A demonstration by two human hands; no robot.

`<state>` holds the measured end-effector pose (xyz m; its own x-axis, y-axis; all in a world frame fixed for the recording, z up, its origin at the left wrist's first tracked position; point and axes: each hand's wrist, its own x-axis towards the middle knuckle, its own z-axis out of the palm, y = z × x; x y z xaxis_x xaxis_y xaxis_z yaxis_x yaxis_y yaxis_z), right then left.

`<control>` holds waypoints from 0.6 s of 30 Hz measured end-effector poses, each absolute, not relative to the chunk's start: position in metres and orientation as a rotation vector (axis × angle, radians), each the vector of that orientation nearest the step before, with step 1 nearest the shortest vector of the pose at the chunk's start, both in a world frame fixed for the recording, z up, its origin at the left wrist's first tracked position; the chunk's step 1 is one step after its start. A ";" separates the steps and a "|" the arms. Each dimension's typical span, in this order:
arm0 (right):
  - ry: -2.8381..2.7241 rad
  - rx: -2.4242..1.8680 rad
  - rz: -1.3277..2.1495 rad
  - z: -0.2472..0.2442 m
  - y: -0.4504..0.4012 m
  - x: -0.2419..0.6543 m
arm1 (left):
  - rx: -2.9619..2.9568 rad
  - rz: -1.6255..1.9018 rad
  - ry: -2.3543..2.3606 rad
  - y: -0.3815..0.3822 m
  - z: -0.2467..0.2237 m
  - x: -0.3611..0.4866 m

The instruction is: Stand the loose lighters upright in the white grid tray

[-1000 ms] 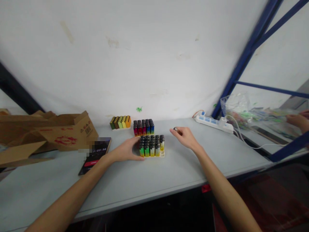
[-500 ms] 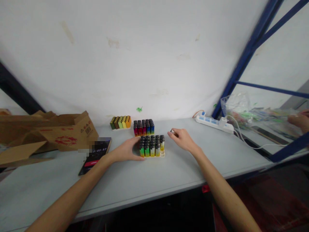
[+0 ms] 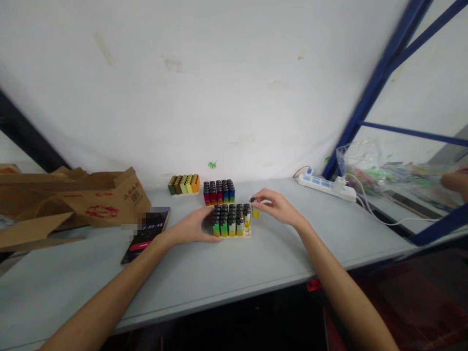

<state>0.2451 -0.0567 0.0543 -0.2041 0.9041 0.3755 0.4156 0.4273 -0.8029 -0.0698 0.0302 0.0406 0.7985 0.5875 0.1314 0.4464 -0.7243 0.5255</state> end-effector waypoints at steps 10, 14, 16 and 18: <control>-1.901 -1.055 0.982 0.056 -0.062 0.239 | 2.491 0.410 0.714 0.031 0.040 -0.070; -1.920 -1.057 0.958 0.056 -0.063 0.239 | 2.491 0.417 0.725 0.031 0.040 -0.070; -1.929 -1.072 0.966 0.057 -0.064 0.239 | 2.491 0.423 0.734 0.030 0.040 -0.070; -1.952 -1.090 0.943 0.056 -0.064 0.239 | 2.492 0.423 0.732 0.031 0.040 -0.070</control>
